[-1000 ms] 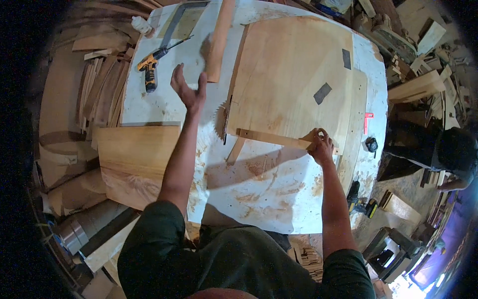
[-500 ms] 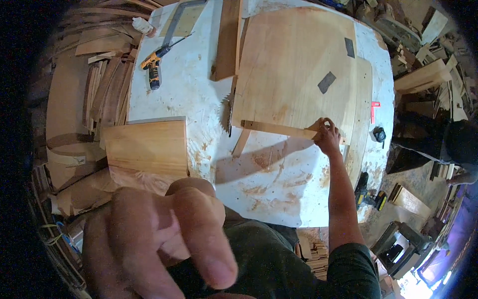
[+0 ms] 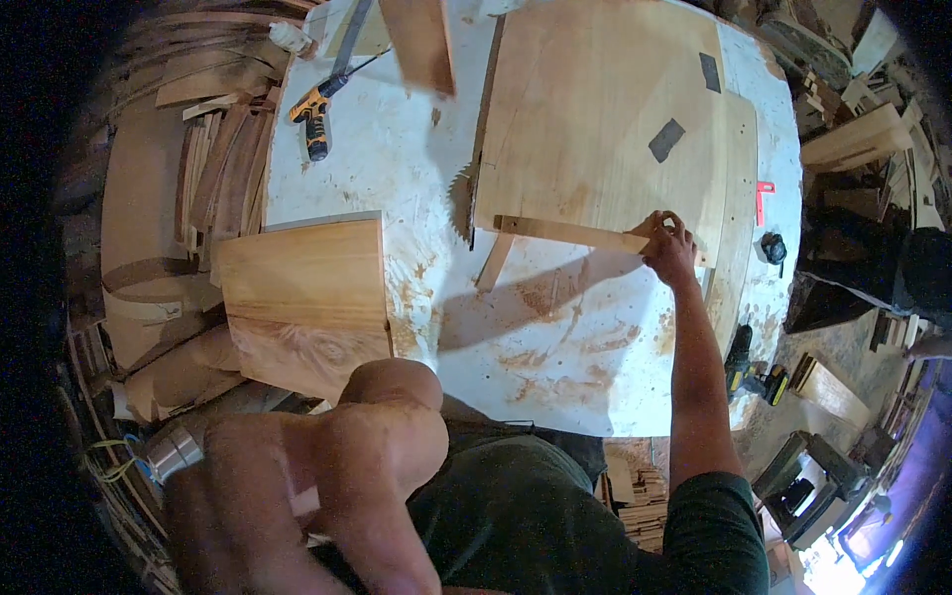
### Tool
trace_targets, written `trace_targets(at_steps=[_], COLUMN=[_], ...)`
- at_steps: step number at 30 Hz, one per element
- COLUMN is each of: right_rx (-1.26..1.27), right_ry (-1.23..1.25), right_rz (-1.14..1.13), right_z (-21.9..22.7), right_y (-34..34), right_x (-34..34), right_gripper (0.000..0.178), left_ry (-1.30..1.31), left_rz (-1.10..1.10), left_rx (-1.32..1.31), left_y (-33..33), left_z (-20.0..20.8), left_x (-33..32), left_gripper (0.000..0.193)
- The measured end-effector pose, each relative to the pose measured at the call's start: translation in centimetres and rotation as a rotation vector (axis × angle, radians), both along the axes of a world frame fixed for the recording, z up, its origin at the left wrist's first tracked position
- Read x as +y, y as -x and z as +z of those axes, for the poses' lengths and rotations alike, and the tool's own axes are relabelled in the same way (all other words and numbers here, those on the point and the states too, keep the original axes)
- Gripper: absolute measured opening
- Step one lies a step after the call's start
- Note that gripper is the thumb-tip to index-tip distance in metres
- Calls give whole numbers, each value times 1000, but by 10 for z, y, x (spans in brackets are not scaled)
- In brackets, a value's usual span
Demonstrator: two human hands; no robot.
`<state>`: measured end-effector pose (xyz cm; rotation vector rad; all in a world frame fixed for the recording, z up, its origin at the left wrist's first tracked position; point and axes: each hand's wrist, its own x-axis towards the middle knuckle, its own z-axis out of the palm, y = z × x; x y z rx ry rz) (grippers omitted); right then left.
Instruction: Assembling wooden panels and components using a power drill and nail gun in a workshop environment.
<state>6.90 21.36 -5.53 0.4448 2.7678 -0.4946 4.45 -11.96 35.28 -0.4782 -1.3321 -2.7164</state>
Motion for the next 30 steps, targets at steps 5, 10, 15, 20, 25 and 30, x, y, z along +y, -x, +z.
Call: trace_targets(at_steps=[5,10,15,20,25,30], right_rx=[12,46,78,41,57,-46], right_ry=[42,27,53,27,1,-52], right_rz=[-10,-5,44,41,62,87], right_z=[-5,-3,8,-12,-5,-4], right_y=[-5,-4,2,-4,-1,-1], right_x=[3,1,0,8,-4,5], right_gripper=[69,65,76,87,66,104], left_ry=[10,-220,-31,-861,-721,294], left_rz=[38,150,-352,-48,87,289], left_rx=[-80,550,539,-208,589,315], left_y=[-23,-18,-32,-115,-104,-81], left_z=[12,-67,-62,-44,-49,-90], left_x=[-15,-13,-33,-9,-24,-21], left_gripper=[13,11,14,19,42,9])
